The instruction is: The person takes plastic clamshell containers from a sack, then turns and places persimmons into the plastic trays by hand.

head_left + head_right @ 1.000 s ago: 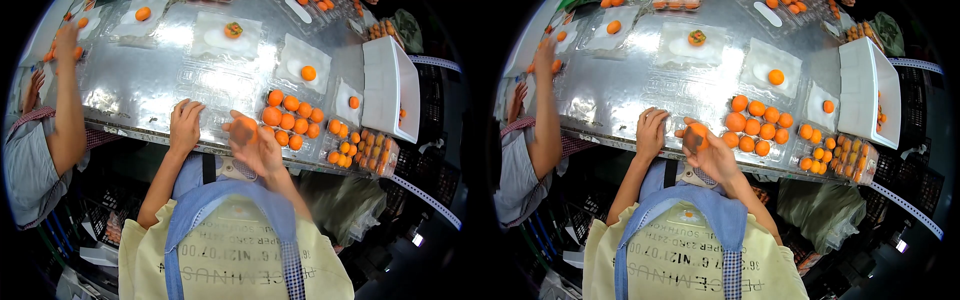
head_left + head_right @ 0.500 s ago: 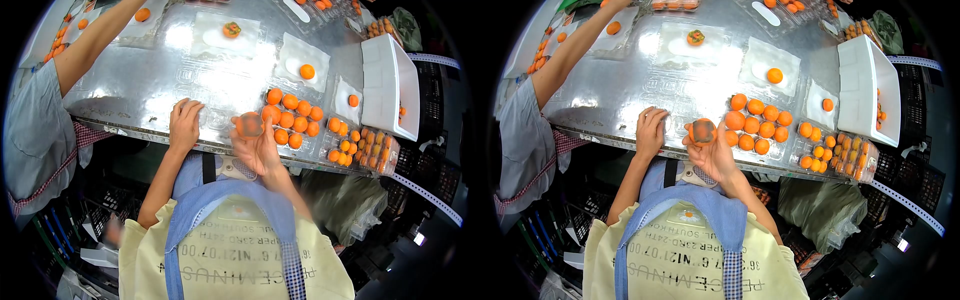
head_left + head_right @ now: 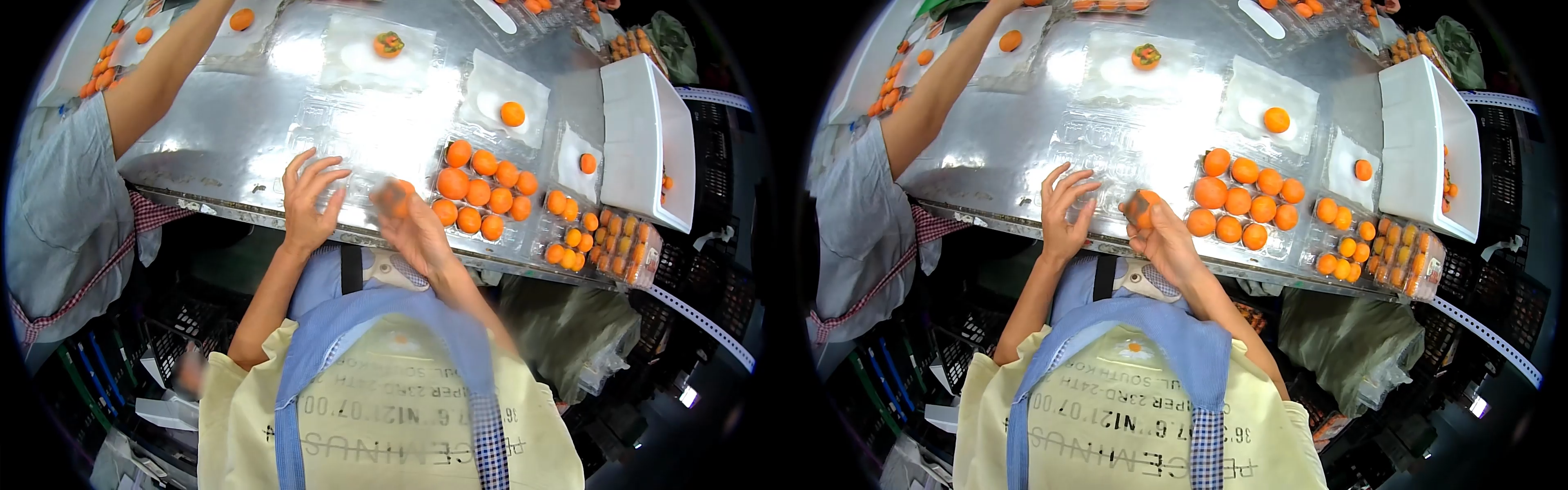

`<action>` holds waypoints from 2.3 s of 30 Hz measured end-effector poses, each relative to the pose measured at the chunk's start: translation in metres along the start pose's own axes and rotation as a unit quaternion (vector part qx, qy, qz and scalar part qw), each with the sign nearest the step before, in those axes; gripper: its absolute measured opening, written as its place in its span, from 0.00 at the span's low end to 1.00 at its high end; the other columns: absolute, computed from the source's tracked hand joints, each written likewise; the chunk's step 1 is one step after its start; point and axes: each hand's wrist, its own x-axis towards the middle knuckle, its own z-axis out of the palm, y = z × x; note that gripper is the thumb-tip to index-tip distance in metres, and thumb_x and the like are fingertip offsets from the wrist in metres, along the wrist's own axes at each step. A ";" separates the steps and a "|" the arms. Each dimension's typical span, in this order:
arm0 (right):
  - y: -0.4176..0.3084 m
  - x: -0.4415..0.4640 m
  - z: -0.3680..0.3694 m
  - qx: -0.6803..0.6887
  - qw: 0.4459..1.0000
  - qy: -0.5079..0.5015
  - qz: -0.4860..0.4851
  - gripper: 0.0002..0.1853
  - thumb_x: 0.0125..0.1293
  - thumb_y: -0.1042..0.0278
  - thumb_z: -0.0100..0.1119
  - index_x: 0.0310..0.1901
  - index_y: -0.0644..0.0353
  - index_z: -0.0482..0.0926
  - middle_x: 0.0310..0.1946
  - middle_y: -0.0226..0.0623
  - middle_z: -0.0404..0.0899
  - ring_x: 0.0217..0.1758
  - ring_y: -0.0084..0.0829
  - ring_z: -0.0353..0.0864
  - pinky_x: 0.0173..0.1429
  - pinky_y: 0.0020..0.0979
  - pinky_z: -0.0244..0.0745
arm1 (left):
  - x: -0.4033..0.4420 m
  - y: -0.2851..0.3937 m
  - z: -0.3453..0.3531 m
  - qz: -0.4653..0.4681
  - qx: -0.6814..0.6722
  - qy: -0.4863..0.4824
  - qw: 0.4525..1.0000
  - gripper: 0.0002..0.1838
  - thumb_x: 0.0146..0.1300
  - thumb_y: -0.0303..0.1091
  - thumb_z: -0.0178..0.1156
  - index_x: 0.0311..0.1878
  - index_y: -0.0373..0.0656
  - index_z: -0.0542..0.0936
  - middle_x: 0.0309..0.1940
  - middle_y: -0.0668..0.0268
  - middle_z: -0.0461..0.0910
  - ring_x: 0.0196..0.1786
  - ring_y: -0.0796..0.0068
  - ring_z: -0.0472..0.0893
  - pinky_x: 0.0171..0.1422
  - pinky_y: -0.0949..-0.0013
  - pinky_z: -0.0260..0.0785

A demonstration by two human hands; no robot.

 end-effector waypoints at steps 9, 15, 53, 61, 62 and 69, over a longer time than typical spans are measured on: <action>0.002 0.006 0.006 -0.054 0.998 0.016 -0.001 0.26 0.70 0.51 0.49 0.62 0.56 0.61 0.52 0.36 0.72 0.43 0.22 0.73 0.43 0.24 0.70 | 0.013 0.032 -0.007 0.022 -0.005 -0.069 0.997 0.22 0.42 0.41 0.73 0.42 0.46 0.80 0.48 0.67 0.77 0.61 0.58 0.67 0.65 0.57 0.56; 0.003 0.007 0.003 -0.058 0.998 0.012 0.002 0.26 0.69 0.51 0.50 0.61 0.59 0.61 0.46 0.34 0.72 0.40 0.23 0.72 0.40 0.24 0.68 | 0.006 0.026 -0.001 -0.010 -0.079 -0.077 0.994 0.19 0.46 0.37 0.70 0.42 0.45 0.80 0.48 0.66 0.77 0.59 0.58 0.68 0.63 0.59 0.60; 0.003 0.007 0.010 -0.596 0.756 0.025 -0.269 0.30 0.50 0.76 0.69 0.55 0.61 0.66 0.55 0.45 0.71 0.50 0.37 0.77 0.46 0.30 0.76 | 0.004 0.015 -0.001 -0.139 -0.223 -0.118 0.958 0.13 0.53 0.35 0.66 0.40 0.38 0.81 0.40 0.60 0.81 0.47 0.66 0.78 0.54 0.66 0.68; -0.003 0.011 0.005 -0.565 0.777 0.081 -0.265 0.31 0.49 0.74 0.69 0.55 0.61 0.67 0.51 0.42 0.70 0.44 0.35 0.77 0.41 0.28 0.77 | -0.009 -0.006 0.006 -0.165 -0.241 -0.043 0.955 0.18 0.65 0.17 0.40 0.54 0.34 0.72 0.49 0.58 0.75 0.52 0.70 0.76 0.58 0.70 0.69; -0.006 0.013 0.006 -0.587 0.760 0.084 -0.267 0.31 0.48 0.73 0.69 0.55 0.61 0.67 0.50 0.42 0.70 0.43 0.35 0.77 0.41 0.27 0.77 | -0.012 -0.013 0.011 -0.173 -0.263 -0.035 0.949 0.18 0.64 0.17 0.40 0.55 0.34 0.72 0.49 0.58 0.75 0.53 0.70 0.76 0.58 0.70 0.69; -0.010 0.030 0.022 -0.751 0.613 0.006 -0.244 0.29 0.48 0.69 0.67 0.54 0.60 0.69 0.46 0.44 0.69 0.42 0.42 0.78 0.39 0.35 0.77 | -0.021 -0.032 0.023 -0.220 -0.375 -0.007 0.901 0.19 0.63 0.15 0.40 0.56 0.34 0.71 0.51 0.58 0.74 0.54 0.70 0.75 0.60 0.69 0.69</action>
